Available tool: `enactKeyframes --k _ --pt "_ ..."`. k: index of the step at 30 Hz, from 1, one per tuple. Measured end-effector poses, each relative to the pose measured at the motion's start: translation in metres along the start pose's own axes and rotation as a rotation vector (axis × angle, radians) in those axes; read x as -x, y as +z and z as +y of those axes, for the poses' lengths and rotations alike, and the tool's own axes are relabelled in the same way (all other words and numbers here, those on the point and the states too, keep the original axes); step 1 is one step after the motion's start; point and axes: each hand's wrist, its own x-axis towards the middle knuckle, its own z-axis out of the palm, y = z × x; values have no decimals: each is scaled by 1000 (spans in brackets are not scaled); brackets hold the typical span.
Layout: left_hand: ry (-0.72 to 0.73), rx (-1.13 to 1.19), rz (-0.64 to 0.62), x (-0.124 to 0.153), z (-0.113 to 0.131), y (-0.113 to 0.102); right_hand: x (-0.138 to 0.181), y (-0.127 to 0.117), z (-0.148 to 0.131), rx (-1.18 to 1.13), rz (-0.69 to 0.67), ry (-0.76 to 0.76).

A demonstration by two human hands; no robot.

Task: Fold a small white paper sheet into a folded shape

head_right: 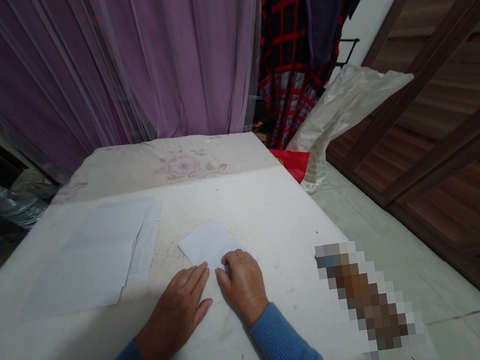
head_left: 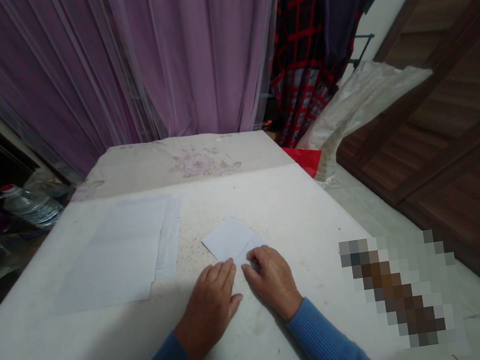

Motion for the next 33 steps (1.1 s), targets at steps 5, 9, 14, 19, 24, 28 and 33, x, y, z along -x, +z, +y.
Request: enactKeyframes --k 5,9,14,19,24,28,33 --pt "-5 7 -3 1 0 2 0 0 8 -97 -26 -12" --pt "0 19 57 4 -4 7 0 0 12 -139 -49 -6" --pt "-47 83 167 4 -14 -1 0 -1 13 -153 -54 -21" --pt "-267 184 294 -12 -16 -4 1 -1 13 -156 -29 -49" --pt "-527 86 240 -28 -7 16 3 2 12 -108 6 -79" --pt "-566 74 63 -32 -7 20 2 3 7 -33 3 -58" --pt "-607 108 -39 -33 -11 14 1 2 1 36 13 -21"
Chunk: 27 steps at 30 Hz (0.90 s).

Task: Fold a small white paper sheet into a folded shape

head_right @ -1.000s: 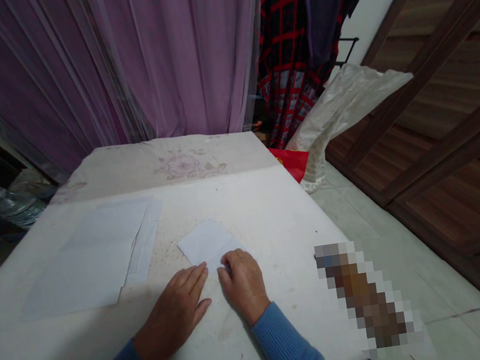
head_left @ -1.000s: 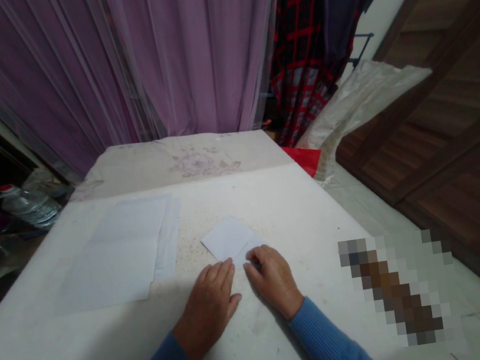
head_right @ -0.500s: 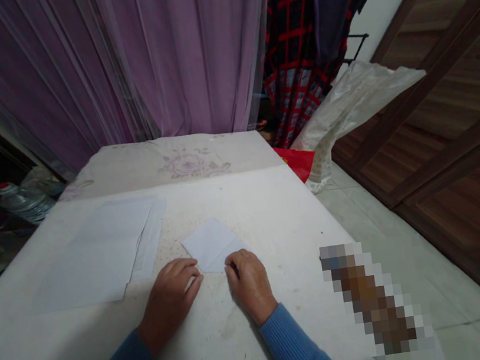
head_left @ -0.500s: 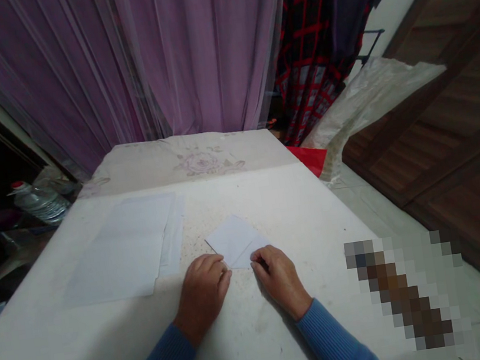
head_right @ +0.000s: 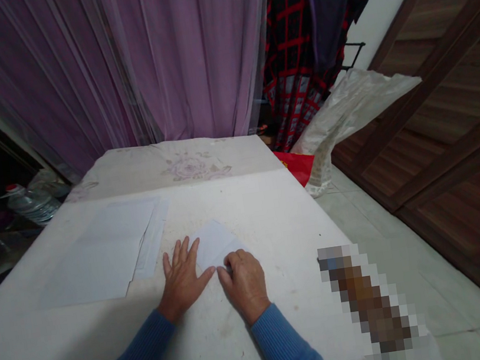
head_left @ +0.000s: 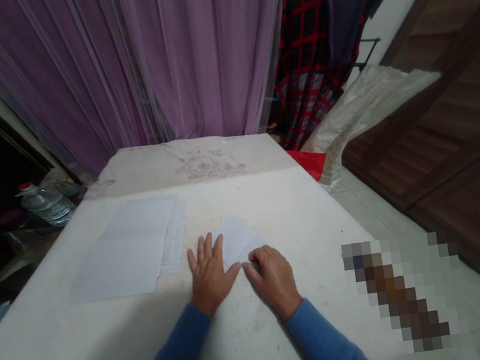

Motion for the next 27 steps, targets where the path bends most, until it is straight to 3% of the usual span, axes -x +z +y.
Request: enactKeyframes --k 10,19,24,27 --pt "-7 18 -110 -5 -7 -6 -1 -3 27 -261 -93 -81" --pt "-17 20 -143 -6 -9 -8 -3 -8 33 -328 -99 -89" --pt "-4 9 -102 -6 -12 -4 -32 -24 42 -115 -13 47" --pt "14 11 -69 -6 -14 -1 -55 -31 47 24 -145 198"
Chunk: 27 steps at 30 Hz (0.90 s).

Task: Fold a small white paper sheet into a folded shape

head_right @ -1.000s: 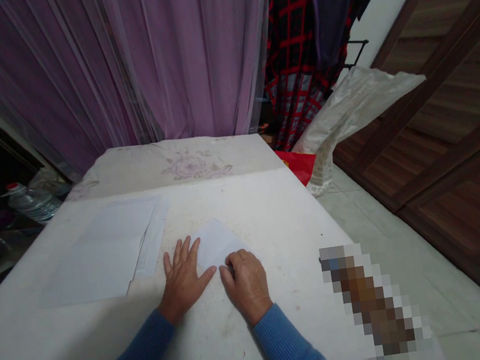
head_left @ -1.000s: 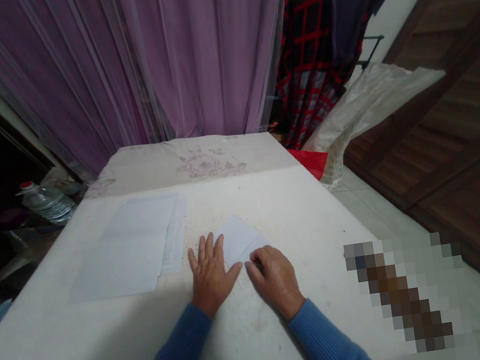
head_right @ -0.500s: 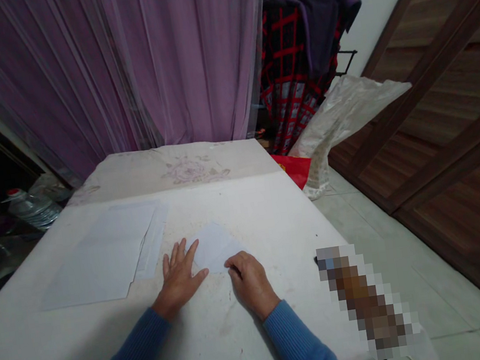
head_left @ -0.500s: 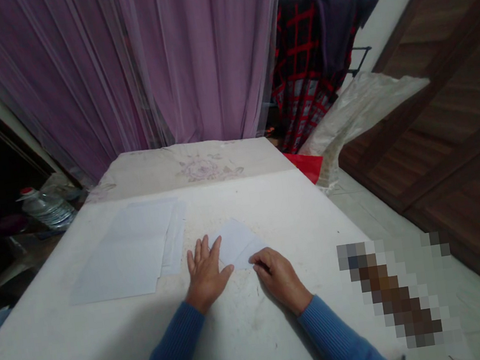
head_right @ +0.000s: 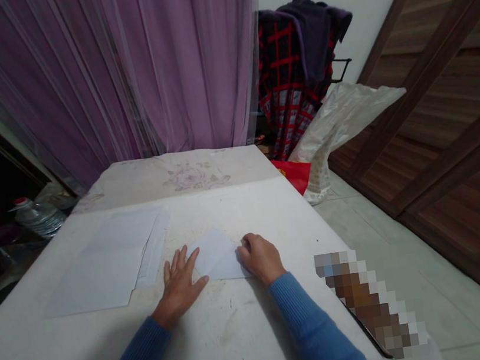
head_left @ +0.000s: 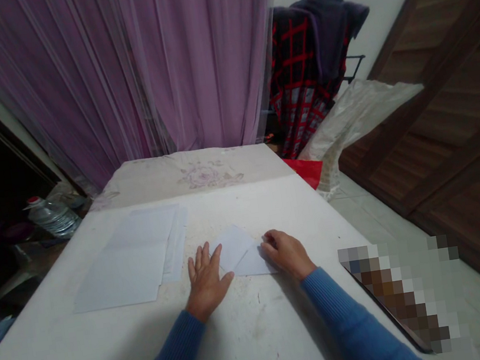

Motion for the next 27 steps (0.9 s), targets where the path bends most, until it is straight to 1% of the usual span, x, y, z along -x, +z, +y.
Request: enactKeyframes --k 2,5,6,8,11,14,16,18,20,21,22,24,25,26,27 --pt "2 0 5 0 -1 1 -12 -4 0 2 -133 65" --pt "9 1 24 3 0 2 -21 -6 0 -69 -291 59" --pt "11 2 35 5 1 2 -22 -6 -1 -90 -318 39" --pt "11 3 62 8 3 2 -25 -6 -5 -119 -331 -8" --pt "6 -9 130 6 5 0 -36 -1 -18 -154 -295 -82" --pt "-41 -23 164 -7 4 -7 -54 9 -33 -161 -241 -130" --pt "-87 -17 114 -21 1 -14 -64 15 -40 -145 -205 -146" --pt "-107 -9 34 -33 -4 -20 -68 20 -42 -121 -167 -157" --pt "-97 -7 -20 -41 -8 -22 -65 21 -40 -101 -111 -165" --pt "-86 -6 -27 -42 -10 -21 -61 21 -39 -85 -59 -181" --pt "-75 -3 -18 -42 -11 -19 -56 22 -38 -70 2 -207" --pt "-57 8 40 -39 -13 -14 -44 24 -36 -28 149 -325" --pt "-50 16 83 -36 -12 -11 -38 27 -36 -32 167 -399" --pt "-43 22 126 -33 -12 -8 -32 30 -36 -51 143 -467" --pt "-38 29 163 -31 -11 -6 -27 35 -37 -73 96 -502"
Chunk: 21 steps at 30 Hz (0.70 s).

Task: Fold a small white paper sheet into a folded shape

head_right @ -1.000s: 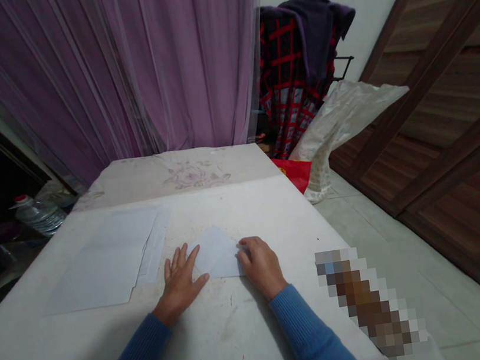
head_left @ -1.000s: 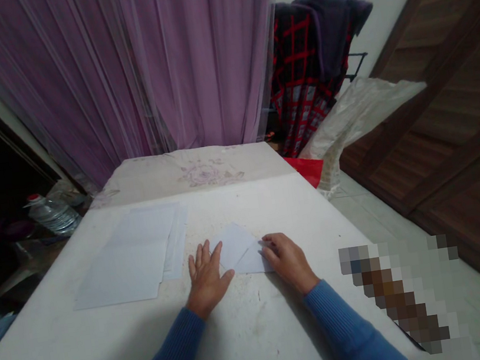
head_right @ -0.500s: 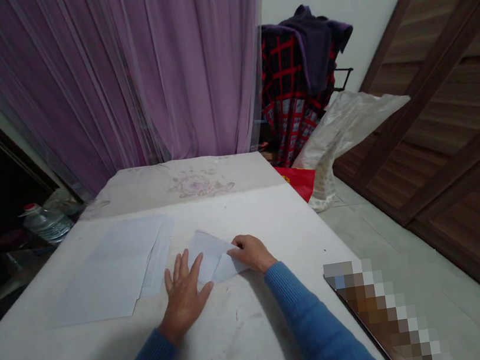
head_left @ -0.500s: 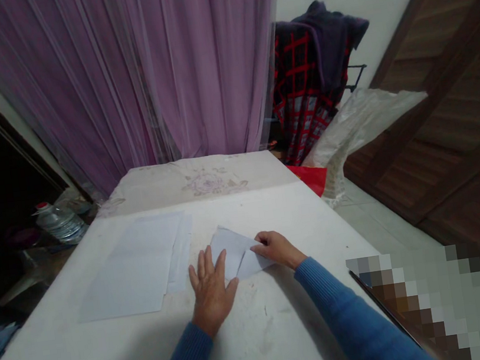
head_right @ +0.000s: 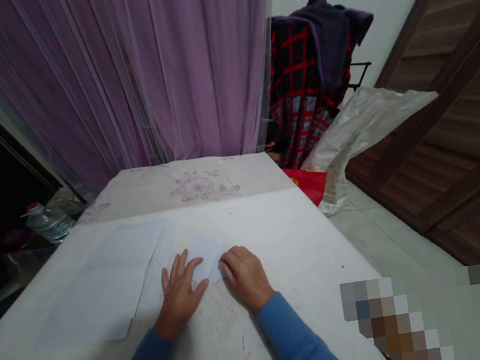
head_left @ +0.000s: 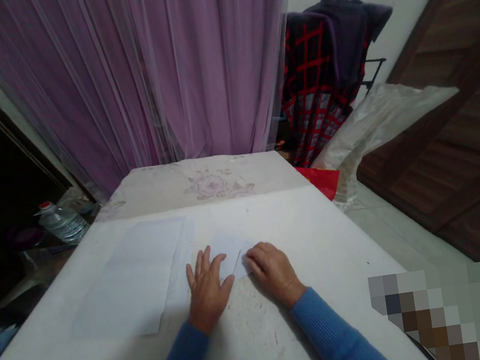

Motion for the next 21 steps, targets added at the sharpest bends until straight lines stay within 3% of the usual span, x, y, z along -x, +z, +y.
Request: enactKeyframes --k 7,15,21 --pt "23 39 31 5 2 -1 14 19 -10 -113 14 131" --pt "74 38 30 4 -9 5 18 20 -24 34 40 197" --pt "62 12 72 5 -2 5 16 23 -33 134 69 250"
